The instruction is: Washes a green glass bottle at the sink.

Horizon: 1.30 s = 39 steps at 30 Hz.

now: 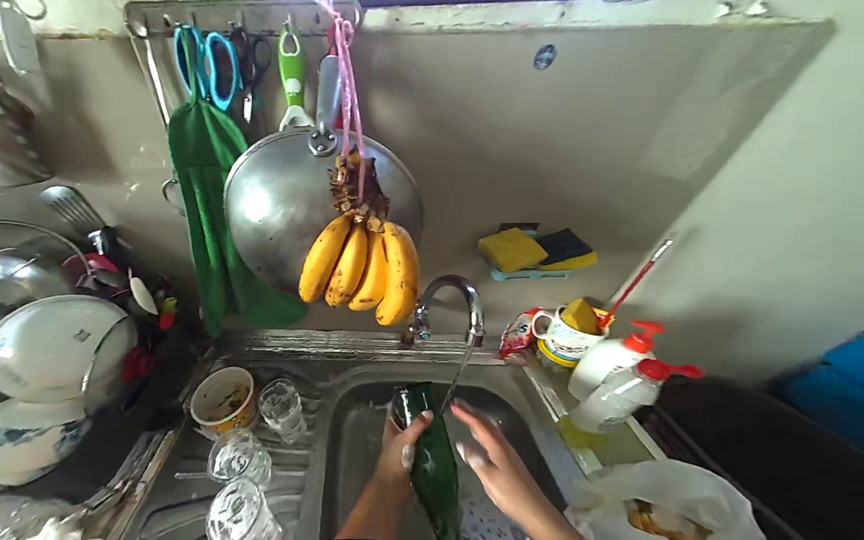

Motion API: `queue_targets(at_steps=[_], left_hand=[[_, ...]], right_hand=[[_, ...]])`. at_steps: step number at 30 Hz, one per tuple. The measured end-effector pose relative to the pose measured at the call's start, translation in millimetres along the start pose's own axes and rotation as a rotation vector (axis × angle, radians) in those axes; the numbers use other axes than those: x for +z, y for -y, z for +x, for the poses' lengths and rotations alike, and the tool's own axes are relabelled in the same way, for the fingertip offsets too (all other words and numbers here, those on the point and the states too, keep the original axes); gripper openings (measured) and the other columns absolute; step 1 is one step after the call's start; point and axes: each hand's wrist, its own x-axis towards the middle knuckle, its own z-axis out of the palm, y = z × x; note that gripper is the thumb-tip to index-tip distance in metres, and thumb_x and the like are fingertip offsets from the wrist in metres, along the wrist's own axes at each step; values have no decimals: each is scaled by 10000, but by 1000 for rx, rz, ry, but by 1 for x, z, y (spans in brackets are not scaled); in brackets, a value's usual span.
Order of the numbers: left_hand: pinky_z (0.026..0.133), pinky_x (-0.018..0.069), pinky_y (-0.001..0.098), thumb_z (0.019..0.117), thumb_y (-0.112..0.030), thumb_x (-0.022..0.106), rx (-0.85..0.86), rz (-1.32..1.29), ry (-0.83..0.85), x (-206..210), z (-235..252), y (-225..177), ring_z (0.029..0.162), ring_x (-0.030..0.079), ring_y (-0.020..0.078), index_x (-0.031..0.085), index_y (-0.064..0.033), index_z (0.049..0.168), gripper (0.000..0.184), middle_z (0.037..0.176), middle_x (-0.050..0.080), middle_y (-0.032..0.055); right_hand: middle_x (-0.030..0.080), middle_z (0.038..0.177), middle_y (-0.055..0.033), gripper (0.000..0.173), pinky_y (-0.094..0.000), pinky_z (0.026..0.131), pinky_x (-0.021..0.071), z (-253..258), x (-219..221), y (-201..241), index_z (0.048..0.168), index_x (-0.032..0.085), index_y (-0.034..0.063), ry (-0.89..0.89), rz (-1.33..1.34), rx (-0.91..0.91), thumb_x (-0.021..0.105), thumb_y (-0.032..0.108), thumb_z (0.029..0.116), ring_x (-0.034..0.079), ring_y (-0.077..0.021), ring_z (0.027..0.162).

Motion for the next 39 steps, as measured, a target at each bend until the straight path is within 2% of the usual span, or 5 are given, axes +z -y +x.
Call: queue_targets(at_steps=[12, 22, 29, 36, 39], left_hand=[[995, 582, 377, 699, -103, 884, 120, 97, 160, 12, -21, -3, 1150, 674, 216, 250, 31, 1529, 1053, 1316, 623, 189], [1015, 567, 362, 582, -83, 926, 408, 140, 228, 22, -19, 12, 1166, 659, 201, 352, 105, 1442, 1051, 1286, 637, 183], [1017, 555, 320, 605, -112, 922, 388, 189, 219, 19, -3, 1, 1162, 657, 161, 330, 121, 1451, 1058, 1281, 636, 183], [1110, 459, 532, 743, -368, 874, 791, 1021, -126, 66, -13, -10, 1307, 565, 377, 443, 51, 1478, 950, 1418, 563, 254], [1073, 451, 595, 960, -660, 485, 831, 1061, -42, 40, -6, 11, 1285, 588, 351, 561, -52, 1442, 779, 1395, 614, 182]], right_hand=[[415, 1622, -50, 496, -415, 1204, 372, 107, 1, 65, 1561, 446, 138, 170, -590, -212, 463, 257, 1080, 453, -196, 1452], [680, 856, -72, 422, -421, 880, 546, 47, 3, 15, 795, 672, 85, -278, -266, -385, 605, 456, 983, 663, -211, 931], [554, 1494, -48, 615, -438, 1149, 434, 68, -15, 47, 1409, 631, 283, 164, -326, -17, 667, 621, 896, 508, -186, 1387], [676, 1226, -127, 602, -586, 952, 529, 67, -35, 57, 1326, 670, 217, -165, -356, 177, 751, 558, 836, 656, -316, 1125], [640, 1292, -109, 640, -605, 920, 540, 37, -44, 49, 1328, 654, 222, -417, -363, 41, 712, 623, 833, 630, -308, 1174]])
